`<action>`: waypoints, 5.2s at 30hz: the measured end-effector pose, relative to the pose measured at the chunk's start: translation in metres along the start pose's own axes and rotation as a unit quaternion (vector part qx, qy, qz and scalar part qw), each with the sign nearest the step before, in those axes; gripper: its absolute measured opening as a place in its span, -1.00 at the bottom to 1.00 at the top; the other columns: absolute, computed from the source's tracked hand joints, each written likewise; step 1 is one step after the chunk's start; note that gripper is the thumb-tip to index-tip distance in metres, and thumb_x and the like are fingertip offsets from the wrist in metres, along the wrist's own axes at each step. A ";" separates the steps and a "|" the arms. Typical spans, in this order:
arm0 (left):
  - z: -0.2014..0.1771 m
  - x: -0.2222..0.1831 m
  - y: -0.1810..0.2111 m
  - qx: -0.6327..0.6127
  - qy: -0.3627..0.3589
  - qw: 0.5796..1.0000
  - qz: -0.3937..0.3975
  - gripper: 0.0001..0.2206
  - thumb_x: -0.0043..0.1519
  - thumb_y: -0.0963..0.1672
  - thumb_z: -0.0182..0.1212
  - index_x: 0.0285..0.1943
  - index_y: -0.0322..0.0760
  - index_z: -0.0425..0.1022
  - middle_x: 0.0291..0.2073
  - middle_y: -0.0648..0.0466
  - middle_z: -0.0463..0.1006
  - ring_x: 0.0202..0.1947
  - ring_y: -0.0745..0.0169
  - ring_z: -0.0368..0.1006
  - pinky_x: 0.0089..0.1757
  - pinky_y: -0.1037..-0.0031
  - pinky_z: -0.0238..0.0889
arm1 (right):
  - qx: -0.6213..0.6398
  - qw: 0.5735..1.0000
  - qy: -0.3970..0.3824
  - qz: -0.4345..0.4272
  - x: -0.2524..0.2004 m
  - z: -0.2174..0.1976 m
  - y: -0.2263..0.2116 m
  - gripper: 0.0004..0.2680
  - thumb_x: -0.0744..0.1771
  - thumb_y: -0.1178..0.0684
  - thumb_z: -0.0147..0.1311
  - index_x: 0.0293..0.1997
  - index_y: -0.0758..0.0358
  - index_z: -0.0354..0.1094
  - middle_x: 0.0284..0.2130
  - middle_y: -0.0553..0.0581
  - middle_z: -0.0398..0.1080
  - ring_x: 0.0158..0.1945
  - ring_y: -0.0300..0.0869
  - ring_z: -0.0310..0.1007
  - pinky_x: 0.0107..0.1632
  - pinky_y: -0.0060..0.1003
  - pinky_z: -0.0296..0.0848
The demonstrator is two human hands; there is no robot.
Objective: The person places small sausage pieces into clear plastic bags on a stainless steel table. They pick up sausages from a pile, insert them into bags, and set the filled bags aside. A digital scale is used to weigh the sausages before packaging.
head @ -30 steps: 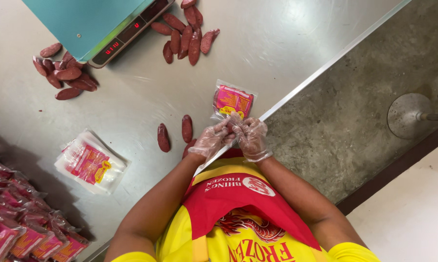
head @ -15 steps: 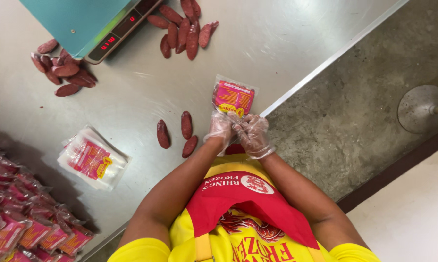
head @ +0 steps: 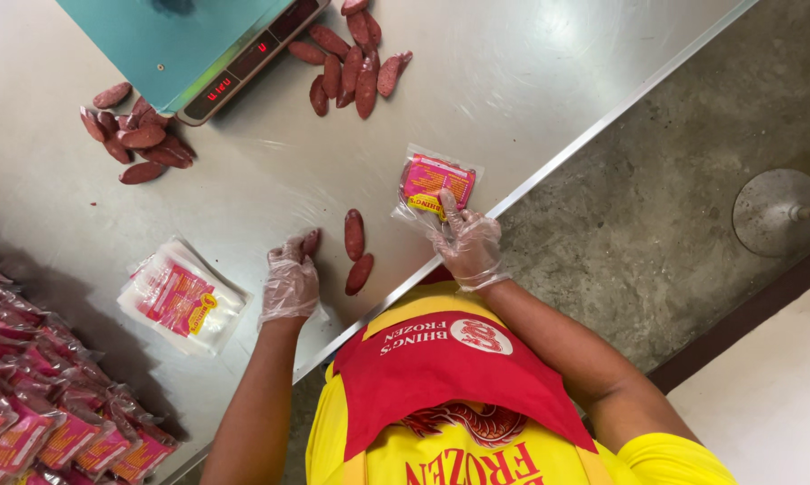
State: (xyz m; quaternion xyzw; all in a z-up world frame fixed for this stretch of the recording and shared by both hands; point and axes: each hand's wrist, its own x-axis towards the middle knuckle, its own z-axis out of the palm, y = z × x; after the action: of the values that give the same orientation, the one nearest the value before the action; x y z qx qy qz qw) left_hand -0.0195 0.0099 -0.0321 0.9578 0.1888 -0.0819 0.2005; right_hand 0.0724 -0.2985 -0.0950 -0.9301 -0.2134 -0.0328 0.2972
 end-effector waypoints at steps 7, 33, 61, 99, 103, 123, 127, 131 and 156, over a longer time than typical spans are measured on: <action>0.011 -0.012 0.011 -0.337 -0.072 0.922 -0.179 -0.69 0.36 -0.05 0.05 0.17 -0.29 0.46 -0.40 0.10 0.64 -0.46 0.34 0.52 -0.39 0.46 0.41 | 0.016 1.000 0.008 0.001 0.000 -0.001 -0.002 -0.52 0.31 -0.06 0.25 0.41 0.05 0.25 -0.31 0.22 0.49 -0.31 0.00 0.47 -0.18 -0.02 0.37; 0.121 -0.015 0.117 -0.738 -0.174 0.593 -0.271 -0.71 0.39 -0.13 0.02 0.30 -0.11 0.24 -0.02 0.14 0.52 -0.15 0.38 0.52 -0.22 0.47 0.38 | 0.158 0.983 0.065 -0.063 0.022 -0.019 0.005 -0.72 0.26 0.04 0.30 0.09 -0.17 0.56 -0.45 0.04 0.40 -0.39 -0.07 0.39 -0.28 -0.10 0.38; 0.133 0.044 0.116 -0.717 -0.132 0.658 -0.188 -0.79 0.31 -0.22 0.10 0.10 -0.31 0.49 -0.12 -0.02 0.64 -0.13 0.20 0.59 -0.07 0.41 0.50 | 0.159 0.987 -0.002 -0.023 0.015 0.015 0.025 -0.83 0.30 -0.06 0.29 -0.03 -0.13 0.56 -0.37 0.05 0.43 -0.29 -0.05 0.40 -0.18 -0.03 0.36; 0.111 0.061 0.114 -0.467 -0.236 0.834 -0.177 -0.74 0.26 -0.02 0.26 -0.20 -0.34 0.57 -0.38 0.02 0.63 -0.36 0.12 0.48 -0.32 0.31 0.33 | 0.245 0.969 -0.027 0.026 0.016 0.000 0.022 -0.74 0.34 0.01 0.27 0.18 -0.08 0.52 -0.38 0.09 0.36 -0.27 -0.09 0.36 -0.15 -0.13 0.40; 0.023 0.060 0.057 -0.123 -0.127 0.973 -0.149 -0.62 0.25 0.08 0.23 0.05 -0.20 0.64 -0.13 -0.09 0.67 -0.11 0.02 0.59 -0.02 0.28 0.40 | 0.238 0.970 -0.028 0.049 0.016 -0.005 0.014 -0.58 0.27 0.13 0.24 0.29 -0.16 0.40 -0.35 0.14 0.39 -0.33 -0.07 0.41 -0.21 -0.10 0.44; 0.063 -0.022 0.038 -0.374 -0.320 0.869 -0.048 -0.62 0.37 -0.04 0.12 0.34 -0.25 0.44 -0.16 -0.08 0.66 -0.26 0.17 0.50 -0.19 0.41 0.39 | 0.231 0.970 0.055 0.050 -0.018 0.009 0.005 -0.66 0.33 0.18 0.25 0.24 -0.05 0.44 -0.31 0.08 0.33 -0.22 -0.14 0.34 -0.16 -0.26 0.42; 0.084 0.003 0.079 -0.503 -0.396 0.762 -0.097 -0.56 0.33 -0.10 0.01 0.42 -0.22 0.23 -0.06 0.01 0.62 -0.29 0.31 0.49 -0.26 0.46 0.44 | 0.292 0.953 0.041 0.068 -0.017 0.007 0.004 -0.68 0.33 0.19 0.19 0.23 0.00 0.47 -0.28 0.10 0.32 -0.25 -0.18 0.34 -0.18 -0.32 0.43; 0.102 0.037 0.103 -0.564 -0.415 0.713 -0.032 -0.63 0.33 -0.17 0.05 0.34 -0.32 0.31 0.01 0.02 0.55 -0.13 0.36 0.52 -0.09 0.51 0.45 | 0.280 0.959 0.032 0.040 -0.013 0.001 0.006 -0.70 0.34 0.16 0.20 0.22 0.04 0.47 -0.28 0.10 0.37 -0.27 -0.19 0.37 -0.23 -0.30 0.44; 0.044 0.064 0.127 -0.129 -0.028 0.987 0.090 -0.67 0.05 -0.06 0.43 -0.11 -0.27 0.45 -0.20 -0.12 0.53 -0.14 -0.12 0.49 -0.10 0.16 0.38 | 0.159 0.982 0.082 0.067 0.012 -0.020 -0.029 -0.54 0.34 0.02 0.26 0.37 0.12 0.09 -0.20 0.33 0.50 -0.26 0.05 0.59 -0.26 -0.06 0.58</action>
State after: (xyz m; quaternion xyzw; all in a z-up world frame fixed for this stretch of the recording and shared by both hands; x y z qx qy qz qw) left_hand 0.0854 -0.0953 -0.0421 0.9342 0.1053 -0.0650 0.3345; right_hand 0.0722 -0.2839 -0.0610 -0.8773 -0.1285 -0.0548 0.4591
